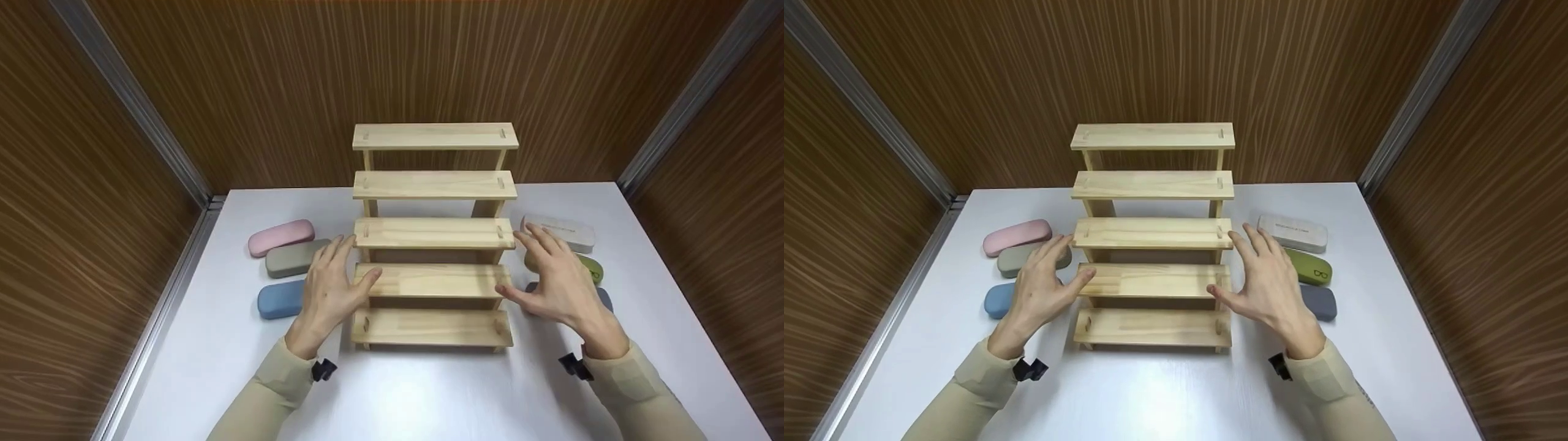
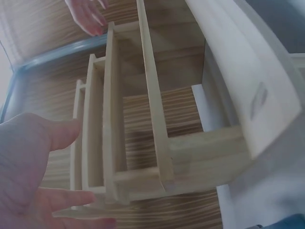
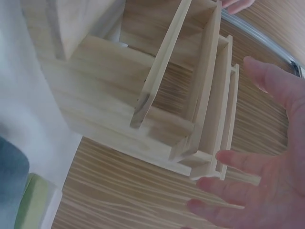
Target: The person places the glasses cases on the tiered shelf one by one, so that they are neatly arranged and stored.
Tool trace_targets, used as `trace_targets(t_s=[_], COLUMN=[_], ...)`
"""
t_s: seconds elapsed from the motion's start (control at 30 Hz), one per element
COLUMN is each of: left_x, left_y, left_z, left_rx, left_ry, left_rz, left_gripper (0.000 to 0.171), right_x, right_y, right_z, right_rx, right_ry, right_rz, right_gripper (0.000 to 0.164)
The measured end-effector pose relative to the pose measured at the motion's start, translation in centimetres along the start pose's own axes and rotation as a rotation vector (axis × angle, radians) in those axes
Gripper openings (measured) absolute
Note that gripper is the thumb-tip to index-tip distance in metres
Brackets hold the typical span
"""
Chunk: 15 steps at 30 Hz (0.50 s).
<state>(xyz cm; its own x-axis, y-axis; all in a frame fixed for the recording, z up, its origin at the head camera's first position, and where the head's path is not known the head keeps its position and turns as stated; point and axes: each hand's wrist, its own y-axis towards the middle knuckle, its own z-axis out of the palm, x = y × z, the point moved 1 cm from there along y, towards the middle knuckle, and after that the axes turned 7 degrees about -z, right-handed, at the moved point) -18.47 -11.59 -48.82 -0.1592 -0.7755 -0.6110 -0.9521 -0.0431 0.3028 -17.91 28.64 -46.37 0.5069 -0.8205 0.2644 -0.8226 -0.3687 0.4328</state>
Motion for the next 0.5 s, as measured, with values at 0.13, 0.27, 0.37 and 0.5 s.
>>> trace_targets(t_s=[0.13, 0.27, 0.37, 0.5], left_x=[1.2, 2.3, 2.9, 3.6], left_y=[-0.4, -0.8, -1.0, -1.4], left_z=[-0.1, -0.1, -0.1, 0.0], left_rx=[0.006, 0.018, 0.037, 0.081], left_ry=[-0.052, -0.088, -0.117, -0.161], left_rz=[-0.034, -0.064, -0.084, -0.129], left_gripper=[0.074, 0.069, 0.064, 0.057], right_x=[-0.6, -1.3, -2.0, -3.1], right_y=[-0.3, -0.7, -1.1, -1.6], right_z=[-0.3, -0.5, -0.6, -0.6], right_rx=[-0.015, -0.026, -0.019, 0.006], right_ry=[0.026, 0.05, 0.056, 0.065], right_rz=[0.024, 0.028, 0.035, 0.056], right_gripper=[0.088, 0.081, 0.08, 0.078])
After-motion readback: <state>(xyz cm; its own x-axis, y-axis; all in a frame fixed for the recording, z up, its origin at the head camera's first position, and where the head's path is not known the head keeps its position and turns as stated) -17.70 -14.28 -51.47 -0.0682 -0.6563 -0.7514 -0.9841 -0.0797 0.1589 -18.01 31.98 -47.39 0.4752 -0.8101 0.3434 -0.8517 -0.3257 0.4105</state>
